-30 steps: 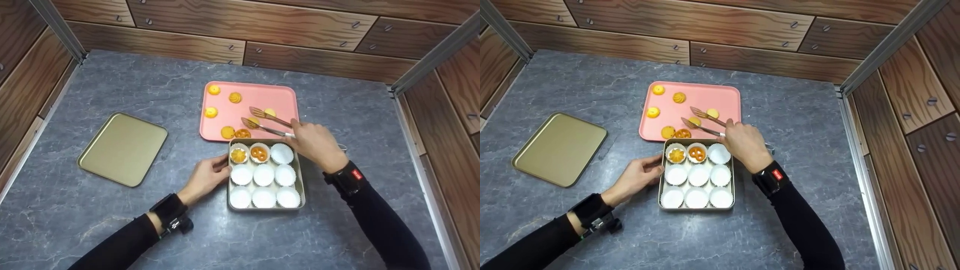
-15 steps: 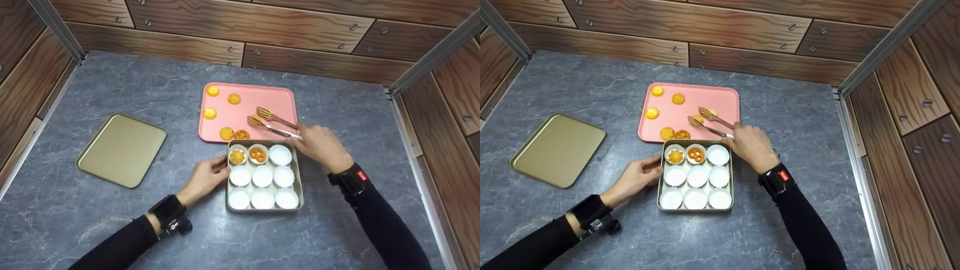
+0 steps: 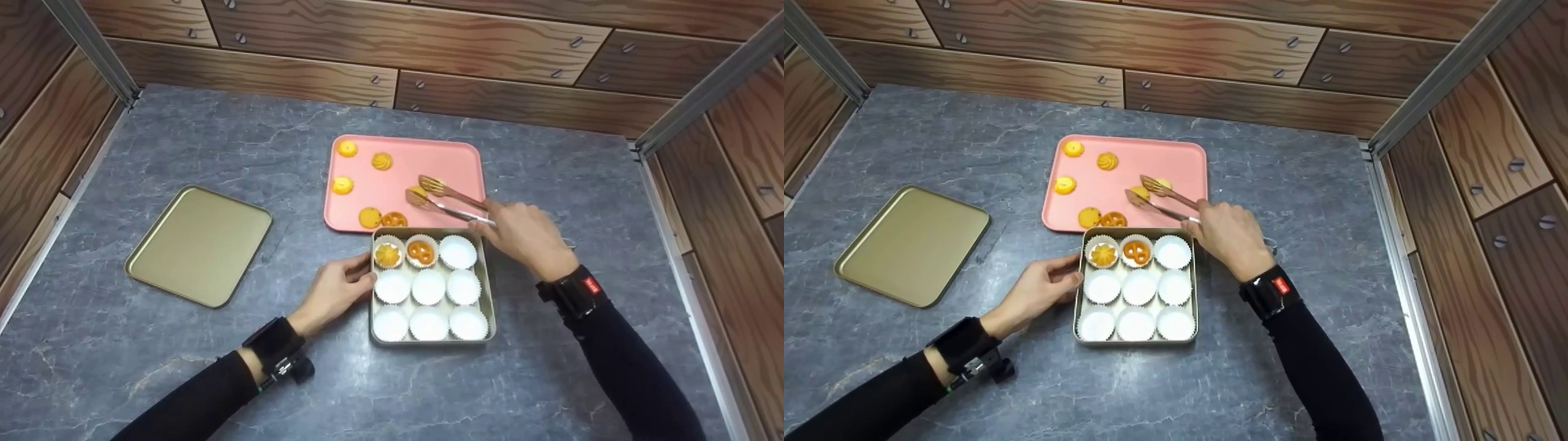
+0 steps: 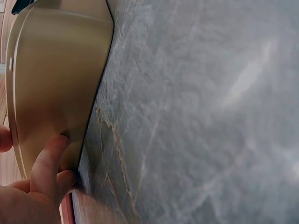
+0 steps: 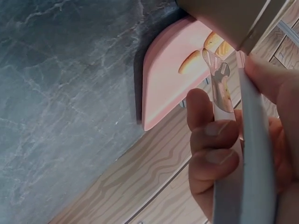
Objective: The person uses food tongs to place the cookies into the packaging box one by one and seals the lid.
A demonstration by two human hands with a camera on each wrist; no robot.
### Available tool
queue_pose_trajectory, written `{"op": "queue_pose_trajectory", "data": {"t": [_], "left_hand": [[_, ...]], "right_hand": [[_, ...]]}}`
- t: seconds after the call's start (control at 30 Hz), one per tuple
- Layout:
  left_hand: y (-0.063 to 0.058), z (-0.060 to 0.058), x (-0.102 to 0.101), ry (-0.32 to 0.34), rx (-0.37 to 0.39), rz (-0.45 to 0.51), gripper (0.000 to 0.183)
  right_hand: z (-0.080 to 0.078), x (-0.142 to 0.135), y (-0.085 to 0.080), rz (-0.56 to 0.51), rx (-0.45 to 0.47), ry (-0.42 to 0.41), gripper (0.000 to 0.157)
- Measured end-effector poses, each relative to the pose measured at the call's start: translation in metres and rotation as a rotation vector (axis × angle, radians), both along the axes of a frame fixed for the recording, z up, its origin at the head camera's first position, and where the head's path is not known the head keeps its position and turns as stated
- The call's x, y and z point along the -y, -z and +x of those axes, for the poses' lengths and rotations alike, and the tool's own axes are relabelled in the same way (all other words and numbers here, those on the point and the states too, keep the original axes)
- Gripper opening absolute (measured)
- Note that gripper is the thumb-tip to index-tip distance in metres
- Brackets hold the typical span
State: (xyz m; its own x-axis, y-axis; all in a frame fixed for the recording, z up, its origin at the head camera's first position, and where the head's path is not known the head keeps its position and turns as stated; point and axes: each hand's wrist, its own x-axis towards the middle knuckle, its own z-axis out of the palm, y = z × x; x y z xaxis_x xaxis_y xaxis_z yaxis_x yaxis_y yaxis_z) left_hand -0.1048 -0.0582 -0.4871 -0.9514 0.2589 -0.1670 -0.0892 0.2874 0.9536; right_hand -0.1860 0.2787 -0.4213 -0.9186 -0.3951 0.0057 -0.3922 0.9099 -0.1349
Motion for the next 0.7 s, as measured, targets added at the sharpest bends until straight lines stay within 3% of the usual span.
{"op": "queue_pose_trajectory", "data": {"t": [0.37,0.7], "left_hand": [[0.001,0.000,0.000,0.002,0.008,0.015,0.055],[-0.001,0.000,0.000,-0.009,0.007,-0.008,0.055]], "right_hand": [[0.004,-0.008,0.001,-0.059,-0.056,-0.019,0.046],[0.030,-0.024,-0.005,-0.177,-0.162,-0.069,0.040]]}}
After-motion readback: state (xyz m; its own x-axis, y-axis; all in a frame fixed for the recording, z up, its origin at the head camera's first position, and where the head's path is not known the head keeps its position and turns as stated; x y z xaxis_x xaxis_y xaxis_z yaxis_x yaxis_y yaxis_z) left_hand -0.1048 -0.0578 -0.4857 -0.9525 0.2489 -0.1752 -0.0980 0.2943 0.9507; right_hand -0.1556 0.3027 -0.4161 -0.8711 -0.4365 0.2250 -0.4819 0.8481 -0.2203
